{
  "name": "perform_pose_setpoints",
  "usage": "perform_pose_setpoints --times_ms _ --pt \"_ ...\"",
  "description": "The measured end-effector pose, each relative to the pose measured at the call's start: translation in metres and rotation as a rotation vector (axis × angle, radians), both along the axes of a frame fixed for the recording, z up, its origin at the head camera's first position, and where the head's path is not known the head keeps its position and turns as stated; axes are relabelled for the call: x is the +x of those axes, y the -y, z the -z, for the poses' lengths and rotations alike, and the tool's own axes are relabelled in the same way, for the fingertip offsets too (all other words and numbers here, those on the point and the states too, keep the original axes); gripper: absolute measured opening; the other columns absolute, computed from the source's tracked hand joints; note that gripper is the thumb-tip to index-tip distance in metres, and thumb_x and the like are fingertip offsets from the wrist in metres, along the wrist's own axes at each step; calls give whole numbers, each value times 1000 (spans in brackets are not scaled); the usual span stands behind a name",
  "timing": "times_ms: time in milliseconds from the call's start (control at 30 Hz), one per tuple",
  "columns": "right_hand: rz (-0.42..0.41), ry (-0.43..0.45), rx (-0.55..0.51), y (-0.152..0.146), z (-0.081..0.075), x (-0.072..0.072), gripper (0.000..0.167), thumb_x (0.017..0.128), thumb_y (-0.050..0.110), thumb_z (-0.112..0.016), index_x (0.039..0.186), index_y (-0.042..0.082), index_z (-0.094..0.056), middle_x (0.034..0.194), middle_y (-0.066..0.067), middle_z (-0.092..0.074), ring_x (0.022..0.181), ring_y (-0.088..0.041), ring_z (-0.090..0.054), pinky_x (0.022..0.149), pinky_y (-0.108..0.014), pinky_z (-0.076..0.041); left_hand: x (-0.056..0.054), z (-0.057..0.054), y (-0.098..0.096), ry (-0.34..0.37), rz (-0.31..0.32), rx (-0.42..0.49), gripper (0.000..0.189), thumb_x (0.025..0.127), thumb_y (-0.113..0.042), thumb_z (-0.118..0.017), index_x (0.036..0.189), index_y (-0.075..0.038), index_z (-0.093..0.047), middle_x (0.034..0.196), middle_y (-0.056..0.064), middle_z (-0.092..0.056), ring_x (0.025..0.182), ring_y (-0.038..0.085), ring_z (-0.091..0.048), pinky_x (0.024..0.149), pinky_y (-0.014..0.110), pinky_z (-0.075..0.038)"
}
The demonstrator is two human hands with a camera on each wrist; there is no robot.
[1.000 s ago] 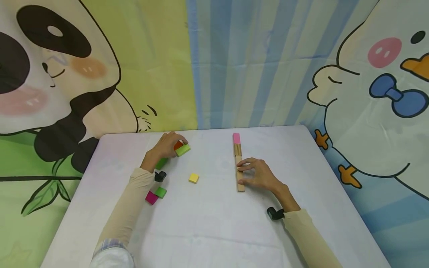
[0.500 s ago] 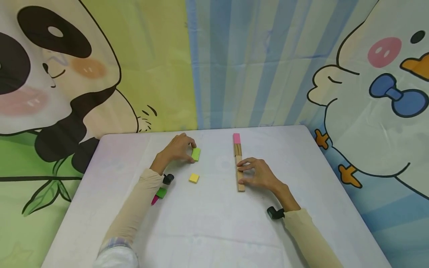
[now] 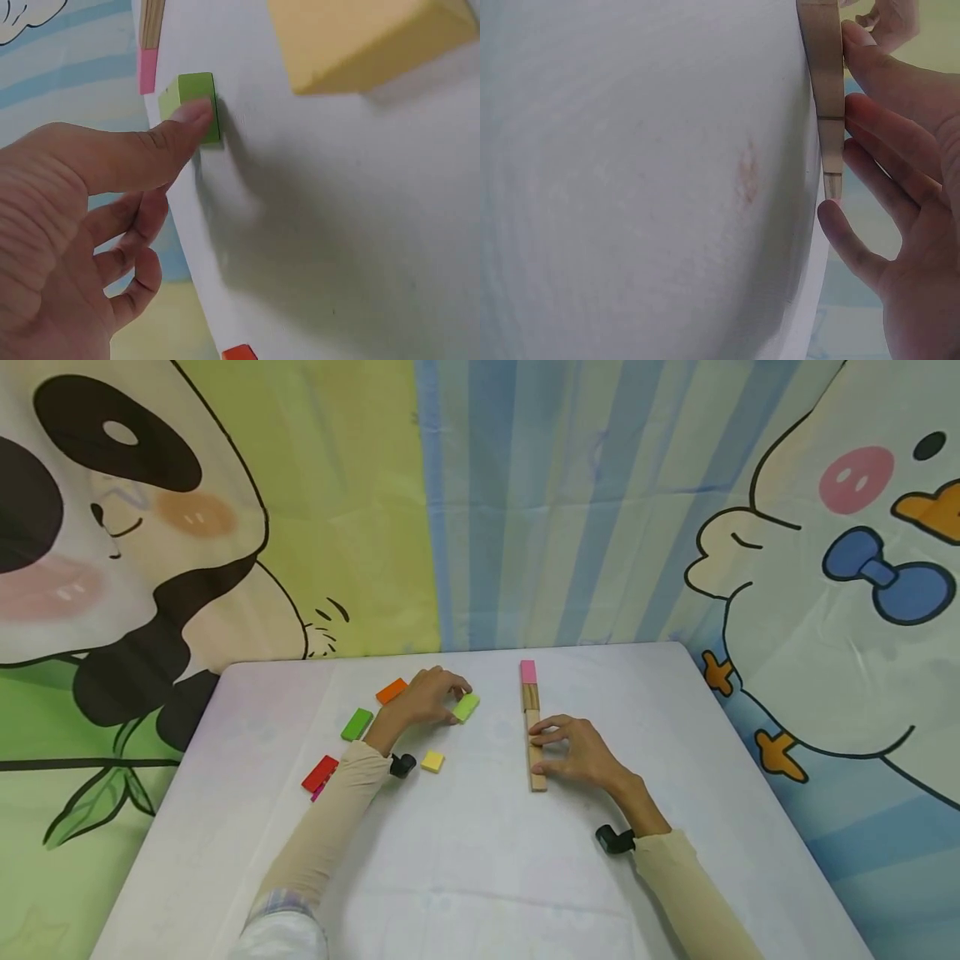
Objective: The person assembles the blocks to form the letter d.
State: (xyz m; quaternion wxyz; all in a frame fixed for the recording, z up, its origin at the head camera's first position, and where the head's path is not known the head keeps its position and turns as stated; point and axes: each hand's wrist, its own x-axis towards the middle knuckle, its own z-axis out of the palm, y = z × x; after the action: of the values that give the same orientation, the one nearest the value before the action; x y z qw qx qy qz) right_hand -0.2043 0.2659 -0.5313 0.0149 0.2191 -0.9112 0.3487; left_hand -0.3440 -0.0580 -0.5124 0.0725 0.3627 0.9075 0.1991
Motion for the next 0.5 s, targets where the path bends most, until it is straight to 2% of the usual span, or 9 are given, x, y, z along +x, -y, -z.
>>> perform_pose_setpoints --times_ms 233,367,500 --pt "12 4 9 -1 2 -1 47 76 23 -102 116 5 -85 131 -1 -79 134 -31 -68 118 -59 -49 1 0 -13 0 15 23 62 81 -27 -99 136 -11 -75 115 4 -82 111 28 -66 95 44 -48" --pt "14 9 -1 -2 3 -1 47 76 22 -102 116 5 -85 131 -2 -79 134 -30 -68 118 -59 -49 4 -1 -15 -25 -59 2 57 81 -30 -99 130 -12 -77 111 2 -81 105 26 -64 92 41 -46" --pt "12 11 -4 -3 3 -1 47 76 22 -102 117 5 -85 132 -2 -79 135 -31 -68 118 -59 -49 6 -1 -14 -33 -159 -9 40 82 -33 -98 112 -13 -81 101 0 -80 95 24 -62 89 42 -45"
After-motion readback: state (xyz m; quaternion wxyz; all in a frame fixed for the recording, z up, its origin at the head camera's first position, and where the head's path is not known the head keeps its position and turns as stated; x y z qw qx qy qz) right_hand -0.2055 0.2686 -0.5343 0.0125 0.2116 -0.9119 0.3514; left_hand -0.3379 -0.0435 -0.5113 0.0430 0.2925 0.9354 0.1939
